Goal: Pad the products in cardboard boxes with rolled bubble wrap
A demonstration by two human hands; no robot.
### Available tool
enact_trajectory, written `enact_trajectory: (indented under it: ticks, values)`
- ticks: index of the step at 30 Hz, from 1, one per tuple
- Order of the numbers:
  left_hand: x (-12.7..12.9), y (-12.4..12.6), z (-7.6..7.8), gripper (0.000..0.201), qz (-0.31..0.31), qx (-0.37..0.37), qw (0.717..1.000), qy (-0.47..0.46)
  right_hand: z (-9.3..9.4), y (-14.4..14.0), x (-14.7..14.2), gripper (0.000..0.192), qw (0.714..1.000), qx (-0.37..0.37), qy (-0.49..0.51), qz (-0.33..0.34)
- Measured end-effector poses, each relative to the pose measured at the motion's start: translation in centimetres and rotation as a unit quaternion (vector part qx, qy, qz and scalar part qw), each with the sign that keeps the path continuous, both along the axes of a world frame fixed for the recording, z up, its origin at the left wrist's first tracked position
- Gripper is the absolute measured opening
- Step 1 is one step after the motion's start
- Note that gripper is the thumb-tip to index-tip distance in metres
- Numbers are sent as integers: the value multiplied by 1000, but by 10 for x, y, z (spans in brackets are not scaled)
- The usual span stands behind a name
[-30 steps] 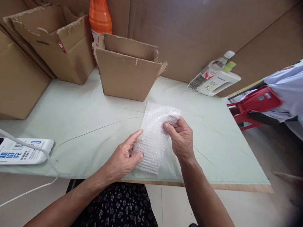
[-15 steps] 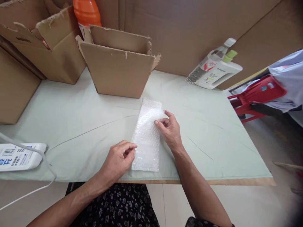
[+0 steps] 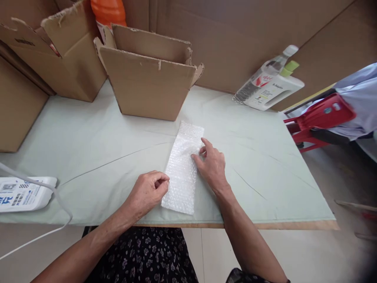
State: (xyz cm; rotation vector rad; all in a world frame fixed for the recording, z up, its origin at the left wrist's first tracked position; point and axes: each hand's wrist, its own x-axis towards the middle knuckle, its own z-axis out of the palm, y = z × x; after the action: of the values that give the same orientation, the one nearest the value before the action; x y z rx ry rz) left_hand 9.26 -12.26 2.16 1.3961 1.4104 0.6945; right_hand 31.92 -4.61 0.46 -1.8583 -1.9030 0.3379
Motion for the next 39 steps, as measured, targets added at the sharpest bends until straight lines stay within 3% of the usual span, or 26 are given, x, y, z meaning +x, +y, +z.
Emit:
enact_trajectory:
  ticks: [3, 6, 8, 10, 12, 15, 19, 22, 25, 28, 31, 34, 37, 39]
  values:
    - [-4, 4, 2, 25, -23, -31, 999, 7, 19, -19, 11, 46, 997, 34, -29, 59]
    - [-9, 7, 0, 27, -27, -69, 997, -31, 44, -53, 23, 33, 971, -7, -26, 238]
    - [-11, 10, -1, 29, -26, -103, 992, -61, 55, -78, 24, 37, 941, -41, -34, 335]
    - [-11, 13, -1, 32, -24, -137, 988, -73, 56, -97, 18, 54, 927, -50, -48, 369]
    - [-11, 16, 0, 35, -22, -159, 985, -65, 48, -107, 6, 70, 929, -33, -80, 360]
    - [-10, 18, 1, 36, -22, -130, 991, -36, 28, -109, -14, 53, 937, 35, -149, 313]
    - [-18, 13, -1, 34, -16, 36, 998, 40, 14, -102, -29, 38, 928, 122, -213, 279]
    - [-29, 4, -5, 41, -45, 160, 980, 112, 13, -94, -28, 33, 922, 132, -226, 285]
    - [-37, -2, -11, 56, -121, 249, 944, 177, 18, -79, -20, 26, 939, 70, -168, 292]
    - [-36, -1, -15, 66, -189, 283, 919, 198, 27, -57, -9, 16, 953, -54, -50, 295]
    - [-24, 4, -17, 65, -213, 288, 921, 153, 38, -36, -2, 15, 933, -197, 41, 299]
    - [-8, 11, -16, 51, -206, 276, 934, 98, 44, -23, 1, 20, 909, -299, 93, 274]
    - [5, 18, -13, 31, -151, 221, 960, 86, 45, -23, 4, 20, 906, -303, 136, 262]
    - [11, 23, -9, 23, -103, 168, 976, 93, 46, -32, 7, 21, 941, -207, 152, 220]
